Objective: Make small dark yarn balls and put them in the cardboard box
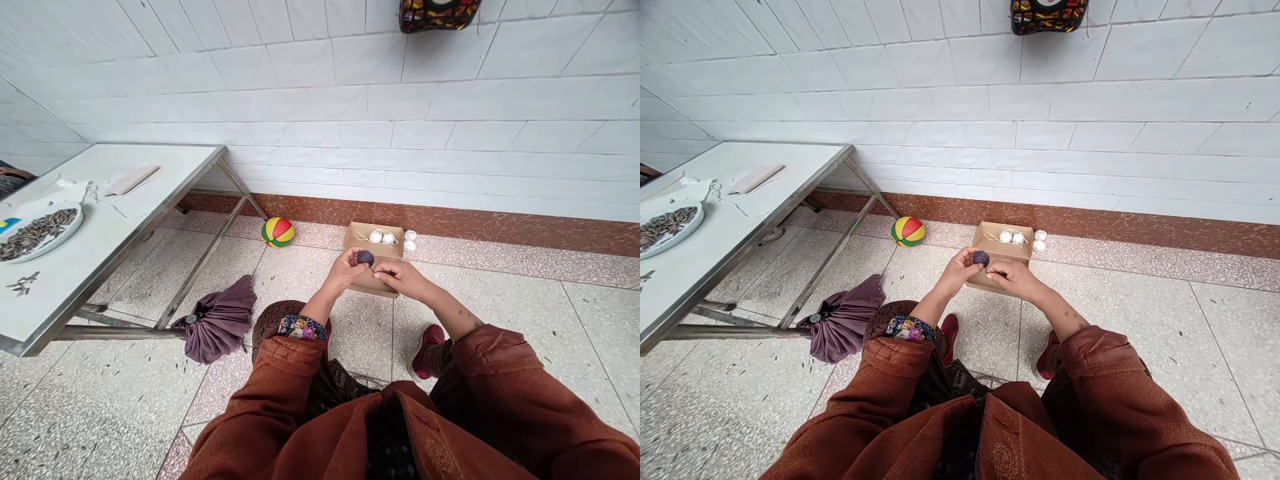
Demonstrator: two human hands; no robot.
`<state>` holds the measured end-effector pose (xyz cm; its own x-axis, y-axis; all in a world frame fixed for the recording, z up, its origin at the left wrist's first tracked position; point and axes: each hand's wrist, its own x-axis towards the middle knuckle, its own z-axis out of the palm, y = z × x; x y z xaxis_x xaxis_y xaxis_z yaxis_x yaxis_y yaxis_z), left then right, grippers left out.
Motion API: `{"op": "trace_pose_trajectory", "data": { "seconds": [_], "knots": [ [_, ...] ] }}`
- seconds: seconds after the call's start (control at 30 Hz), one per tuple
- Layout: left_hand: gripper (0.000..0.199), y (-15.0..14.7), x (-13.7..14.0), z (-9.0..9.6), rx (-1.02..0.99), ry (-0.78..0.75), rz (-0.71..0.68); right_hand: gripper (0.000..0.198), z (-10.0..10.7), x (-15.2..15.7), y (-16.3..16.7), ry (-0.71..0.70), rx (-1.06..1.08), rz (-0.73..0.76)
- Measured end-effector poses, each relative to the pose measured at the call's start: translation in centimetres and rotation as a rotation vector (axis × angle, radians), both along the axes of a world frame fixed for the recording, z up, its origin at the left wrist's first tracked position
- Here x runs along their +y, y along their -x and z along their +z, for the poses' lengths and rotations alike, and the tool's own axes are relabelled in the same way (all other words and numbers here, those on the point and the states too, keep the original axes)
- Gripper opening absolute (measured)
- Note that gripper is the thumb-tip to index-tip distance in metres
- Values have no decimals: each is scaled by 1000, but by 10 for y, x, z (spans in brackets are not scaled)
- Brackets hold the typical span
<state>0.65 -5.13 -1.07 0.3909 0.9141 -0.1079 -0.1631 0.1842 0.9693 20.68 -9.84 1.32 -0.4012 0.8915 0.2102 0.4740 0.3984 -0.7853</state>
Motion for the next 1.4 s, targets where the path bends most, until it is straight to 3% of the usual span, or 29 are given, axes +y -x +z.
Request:
{"op": "trace_pose_trajectory", "data": {
  "seconds": [0.13,0.23,0.3,0.5,0.63,0.8,0.9,1.0,1.1,1.23,1.4],
  "knots": [
    [60,-2,-7,5,43,-54,-198,21,9,2,-4,-3,114,-103],
    [86,-3,-14,12,-60,-20,-377,24,4,8,-4,0,188,-210],
    [92,-2,-16,17,-143,20,-436,27,-2,11,-3,38,212,-253],
    [52,0,-12,16,-209,88,-298,30,-14,10,2,186,195,-317],
    [52,-1,-6,9,-226,108,-133,23,-13,7,3,148,134,-272],
    [51,-1,-2,5,-166,120,-53,19,-5,0,7,22,82,-94],
    [49,-1,-4,8,-61,59,-93,19,2,-2,7,17,129,-66],
    [48,-1,-9,12,11,20,-235,19,5,0,4,38,214,-109],
    [65,0,-12,13,-28,27,-362,20,5,5,1,58,293,-171],
    [90,1,-13,11,-97,20,-434,23,0,9,0,129,334,-234],
    [66,1,-14,9,-175,42,-423,27,-8,11,3,257,338,-255]
  ]
}}
